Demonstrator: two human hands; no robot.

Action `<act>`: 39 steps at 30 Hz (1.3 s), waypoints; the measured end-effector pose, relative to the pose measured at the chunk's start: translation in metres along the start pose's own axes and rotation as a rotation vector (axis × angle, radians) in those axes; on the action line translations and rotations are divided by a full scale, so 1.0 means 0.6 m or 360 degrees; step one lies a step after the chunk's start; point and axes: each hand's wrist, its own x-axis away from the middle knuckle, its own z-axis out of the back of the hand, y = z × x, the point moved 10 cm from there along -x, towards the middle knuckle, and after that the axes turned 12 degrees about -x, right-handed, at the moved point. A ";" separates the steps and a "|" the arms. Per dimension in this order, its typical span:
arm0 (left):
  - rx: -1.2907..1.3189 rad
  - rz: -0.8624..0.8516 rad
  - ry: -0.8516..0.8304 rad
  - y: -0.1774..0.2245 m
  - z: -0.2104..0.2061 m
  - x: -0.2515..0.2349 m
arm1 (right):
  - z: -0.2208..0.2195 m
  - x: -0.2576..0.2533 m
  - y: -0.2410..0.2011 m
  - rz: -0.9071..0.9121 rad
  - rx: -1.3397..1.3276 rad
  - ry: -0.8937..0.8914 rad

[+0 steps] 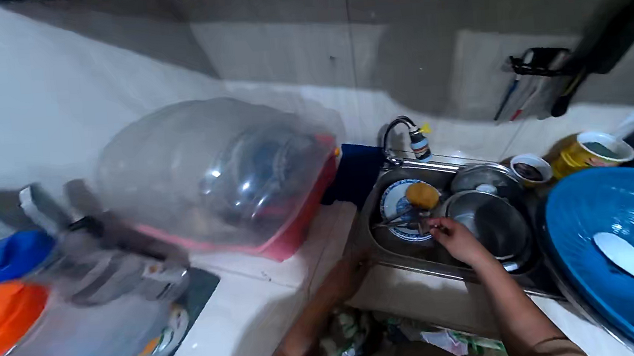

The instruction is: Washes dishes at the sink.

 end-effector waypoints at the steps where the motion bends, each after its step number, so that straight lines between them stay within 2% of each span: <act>1: -0.0130 -0.0038 -0.0083 0.028 0.031 -0.030 | 0.011 0.010 0.009 -0.0021 0.0060 0.0071; 5: -0.0531 -0.0226 -0.0059 0.146 0.138 -0.156 | 0.046 0.077 0.058 -0.0059 0.0605 0.0470; 9: -0.0896 0.0003 0.0048 0.145 0.175 -0.331 | 0.065 0.131 0.133 -0.0053 0.1032 0.0705; 13: -0.0952 0.0139 0.0152 0.152 0.183 -0.443 | 0.082 0.128 0.146 -0.0138 0.0943 0.0647; 16: -0.0699 0.0178 0.0153 0.148 0.171 -0.488 | 0.099 0.087 0.094 -0.0130 0.0804 0.0497; 18: -0.0522 0.0141 0.0173 0.130 0.161 -0.517 | 0.113 0.044 0.042 -0.0049 0.0610 0.0460; 20: -0.0213 0.0115 0.0199 0.105 0.148 -0.539 | 0.115 -0.010 -0.001 -0.0073 0.0155 0.0372; 24: 0.0410 -0.0025 0.0417 0.067 0.124 -0.548 | 0.071 -0.113 -0.064 -0.0382 -0.1037 0.0237; 27: 0.0434 0.0001 0.0482 0.062 0.115 -0.539 | 0.033 -0.184 -0.056 -0.0579 -0.1312 0.0223; 29: 0.0395 0.0013 0.0475 0.064 0.114 -0.535 | 0.019 -0.229 -0.038 -0.0598 -0.0966 0.0202; 32: 0.0441 0.0001 0.0465 0.057 0.109 -0.543 | 0.000 -0.313 0.013 -0.0284 0.0399 0.0055; 33: 0.0478 0.0005 0.0464 0.053 0.106 -0.548 | -0.016 -0.328 0.033 -0.0189 0.0713 -0.0026; 36: 0.0566 0.0024 0.0458 0.046 0.101 -0.553 | -0.057 -0.314 0.087 -0.0308 0.1013 -0.0335; 39: 0.0447 0.0018 0.0442 0.052 0.099 -0.543 | -0.071 -0.307 0.124 -0.0265 0.0921 -0.0161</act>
